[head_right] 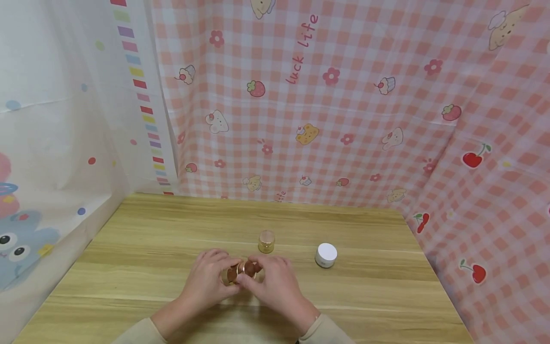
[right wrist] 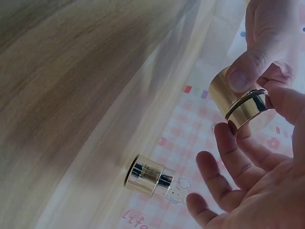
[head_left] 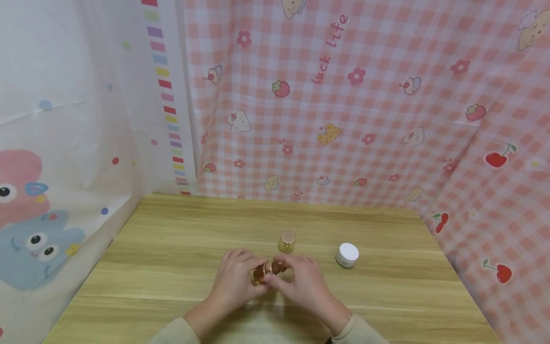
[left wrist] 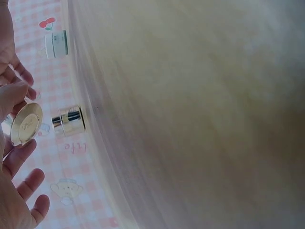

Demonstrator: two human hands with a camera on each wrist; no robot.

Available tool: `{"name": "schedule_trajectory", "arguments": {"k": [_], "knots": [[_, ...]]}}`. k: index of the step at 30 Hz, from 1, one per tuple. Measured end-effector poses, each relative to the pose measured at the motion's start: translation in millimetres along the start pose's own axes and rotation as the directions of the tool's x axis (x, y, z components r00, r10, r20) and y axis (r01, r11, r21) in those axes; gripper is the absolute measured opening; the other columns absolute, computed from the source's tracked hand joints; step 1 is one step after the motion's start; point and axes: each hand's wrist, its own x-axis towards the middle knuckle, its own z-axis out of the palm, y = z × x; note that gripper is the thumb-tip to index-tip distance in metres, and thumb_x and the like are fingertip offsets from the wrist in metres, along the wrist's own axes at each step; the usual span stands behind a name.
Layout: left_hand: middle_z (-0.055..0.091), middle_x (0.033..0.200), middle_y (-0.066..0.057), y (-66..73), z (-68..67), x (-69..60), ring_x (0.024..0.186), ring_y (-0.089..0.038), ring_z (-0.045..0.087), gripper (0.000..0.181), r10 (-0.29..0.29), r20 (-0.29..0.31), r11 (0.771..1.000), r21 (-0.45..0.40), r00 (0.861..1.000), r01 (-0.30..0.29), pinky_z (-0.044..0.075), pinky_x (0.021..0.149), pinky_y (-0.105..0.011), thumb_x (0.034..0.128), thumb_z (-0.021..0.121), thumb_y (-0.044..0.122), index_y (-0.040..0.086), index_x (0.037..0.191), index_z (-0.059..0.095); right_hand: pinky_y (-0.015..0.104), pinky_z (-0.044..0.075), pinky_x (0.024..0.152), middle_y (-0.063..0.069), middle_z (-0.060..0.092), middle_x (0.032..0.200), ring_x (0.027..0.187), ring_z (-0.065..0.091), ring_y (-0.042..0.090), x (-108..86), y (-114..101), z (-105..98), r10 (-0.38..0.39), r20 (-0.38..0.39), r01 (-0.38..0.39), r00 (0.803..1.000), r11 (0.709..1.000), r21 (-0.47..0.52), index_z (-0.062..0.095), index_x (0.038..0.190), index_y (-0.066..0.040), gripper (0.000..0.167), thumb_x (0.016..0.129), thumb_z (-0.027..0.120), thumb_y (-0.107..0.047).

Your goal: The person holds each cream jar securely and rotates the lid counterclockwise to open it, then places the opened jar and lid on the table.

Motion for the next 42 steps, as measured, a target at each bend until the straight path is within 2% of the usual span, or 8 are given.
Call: {"name": "schedule_trajectory", "arguments": {"k": [5,11,18,23,28,32,37,42], "knots": [[0.079,0.093,0.006,-0.8,0.2,0.0,0.102,-0.02,0.069,0.051,0.011,-0.019,1.0,0.006,1.0,-0.011,0.055,0.099,-0.051,0.0616,0.1,0.04,0.02,0.107,0.084,0.053,0.048,0.102,-0.005,0.08,0.106,0.109,0.071,0.018,-1.5,-0.6,-0.8,-0.019,0.015,0.019,1.0,0.999,0.04,0.071,0.133,-0.014,0.046,0.093,0.081,-0.035],[0.08,0.094,0.006,-0.4,-1.3,-0.5,0.103,-0.02,0.07,0.052,0.013,-0.028,1.0,-0.006,1.0,-0.013,0.055,0.099,-0.052,0.0629,0.101,0.043,0.02,0.106,0.084,0.06,0.051,0.106,0.001,0.08,0.113,0.117,0.072,0.029,-2.9,-0.4,-1.6,0.035,0.025,-0.036,0.999,0.999,0.04,0.066,0.141,-0.01,0.062,0.096,0.075,-0.052],[0.081,0.098,0.005,1.0,-2.3,-0.5,0.105,-0.021,0.07,0.051,0.008,-0.01,1.0,0.0,1.0,-0.008,0.054,0.101,-0.053,0.0637,0.101,0.041,0.02,0.107,0.084,0.044,0.058,0.086,0.0,0.083,0.097,0.099,0.076,0.022,0.0,1.5,-1.9,0.079,0.03,-0.08,0.996,0.996,0.027,0.071,0.133,-0.009,0.065,0.094,0.073,-0.061],[0.079,0.096,0.005,1.5,-2.4,-0.4,0.104,-0.021,0.069,0.053,0.008,0.006,1.0,0.006,1.0,-0.008,0.054,0.099,-0.051,0.0606,0.102,0.038,0.021,0.107,0.084,0.034,0.056,0.08,-0.003,0.082,0.094,0.09,0.076,0.013,0.4,1.3,-0.6,0.048,0.016,-0.048,0.999,0.999,0.026,0.076,0.123,-0.012,0.053,0.095,0.074,-0.057],[0.08,0.098,0.005,0.0,-1.2,-0.6,0.105,-0.021,0.069,0.054,-0.001,0.022,1.0,0.012,1.0,0.001,0.054,0.1,-0.052,0.0618,0.101,0.041,0.021,0.109,0.083,0.043,0.056,0.093,-0.008,0.082,0.098,0.099,0.076,0.015,0.0,1.3,-0.1,0.005,0.004,-0.005,1.0,1.0,0.025,0.076,0.123,-0.015,0.038,0.096,0.077,-0.042],[0.081,0.099,0.005,-2.0,-0.7,-0.5,0.105,-0.021,0.07,0.053,-0.016,0.029,1.0,0.018,0.999,0.015,0.054,0.103,-0.054,0.0637,0.1,0.044,0.023,0.109,0.083,0.055,0.051,0.105,-0.006,0.082,0.105,0.109,0.073,0.02,-0.4,1.9,-1.9,0.019,0.003,-0.019,1.0,0.998,0.058,0.073,0.127,-0.017,0.041,0.092,0.079,-0.037],[0.081,0.098,0.006,-2.9,-1.3,-0.4,0.105,-0.021,0.07,0.05,-0.032,0.04,0.999,0.006,0.999,0.032,0.054,0.104,-0.053,0.0653,0.099,0.044,0.023,0.108,0.083,0.057,0.05,0.107,-0.004,0.082,0.107,0.109,0.072,0.018,-1.4,2.0,-3.5,0.018,-0.009,-0.017,1.0,0.997,0.075,0.072,0.129,-0.018,0.042,0.092,0.079,-0.037],[0.081,0.097,0.004,-2.1,-3.0,0.0,0.105,-0.023,0.069,0.05,-0.064,0.055,0.998,-0.006,0.996,0.065,0.053,0.103,-0.053,0.0658,0.099,0.041,0.02,0.108,0.083,0.053,0.053,0.104,-0.005,0.081,0.105,0.107,0.073,0.017,-1.8,2.2,-3.2,0.009,-0.038,-0.006,0.999,0.996,0.084,0.071,0.13,-0.017,0.043,0.091,0.081,-0.033]]}}
